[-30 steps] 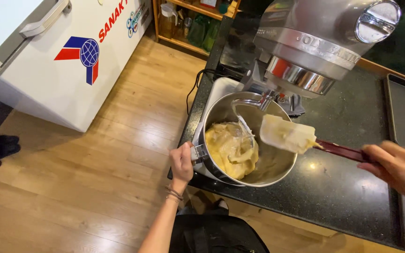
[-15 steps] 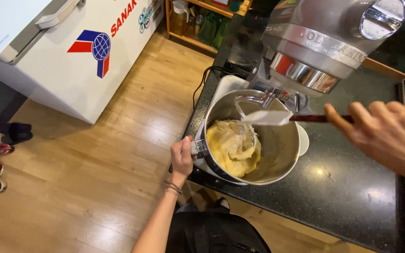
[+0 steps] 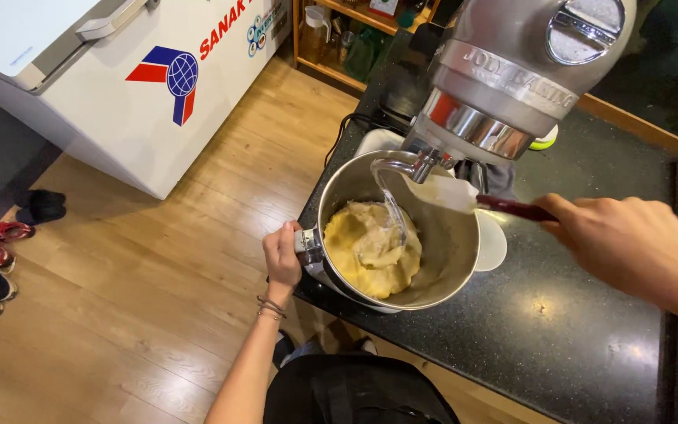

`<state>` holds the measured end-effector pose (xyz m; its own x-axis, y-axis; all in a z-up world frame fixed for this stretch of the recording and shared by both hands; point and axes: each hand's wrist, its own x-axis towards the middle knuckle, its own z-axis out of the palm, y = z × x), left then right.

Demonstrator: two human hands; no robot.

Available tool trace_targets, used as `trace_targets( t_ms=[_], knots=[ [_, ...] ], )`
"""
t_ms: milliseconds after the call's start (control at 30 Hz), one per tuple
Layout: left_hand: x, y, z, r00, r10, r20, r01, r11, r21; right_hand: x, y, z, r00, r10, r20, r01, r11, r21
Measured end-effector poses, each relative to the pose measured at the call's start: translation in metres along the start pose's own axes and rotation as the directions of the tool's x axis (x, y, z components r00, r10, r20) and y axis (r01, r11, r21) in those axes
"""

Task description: The recorder cleans baking trays with a tissue and then operates a stand mixer to prepare dough, using a spatula to scrape the bowl.

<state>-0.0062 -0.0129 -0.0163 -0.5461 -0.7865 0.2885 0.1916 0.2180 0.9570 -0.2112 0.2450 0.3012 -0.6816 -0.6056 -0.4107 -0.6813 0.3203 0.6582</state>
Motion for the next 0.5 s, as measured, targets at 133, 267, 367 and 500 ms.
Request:
trace_targets(
  t_ms=[133, 267, 367, 500],
  knots=[
    [0.000, 0.000, 0.000, 1.000, -0.013, 0.002, 0.013, 1.000, -0.015, 0.036, -0.014, 0.019, 0.982, -0.038, 0.187, -0.055, 0.881, 0.471],
    [-0.001, -0.005, 0.000, 1.000, -0.005, 0.021, 0.006, 0.999, -0.037, 0.053, -0.052, -0.002, 0.982, -0.046, 0.184, -0.037, 0.906, 0.422],
    [-0.001, -0.014, 0.000, 1.000, 0.012, -0.004, -0.012, 1.000, -0.022, 0.027, -0.051, -0.024, 0.983, -0.124, 0.135, 0.072, 0.937, 0.343],
    [-0.002, -0.009, -0.001, 0.995, -0.078, 0.065, 0.080, 0.996, -0.033, -0.005, -0.044, -0.027, 0.966, -0.112, 0.233, 0.061, 0.974, 0.217]
  ],
)
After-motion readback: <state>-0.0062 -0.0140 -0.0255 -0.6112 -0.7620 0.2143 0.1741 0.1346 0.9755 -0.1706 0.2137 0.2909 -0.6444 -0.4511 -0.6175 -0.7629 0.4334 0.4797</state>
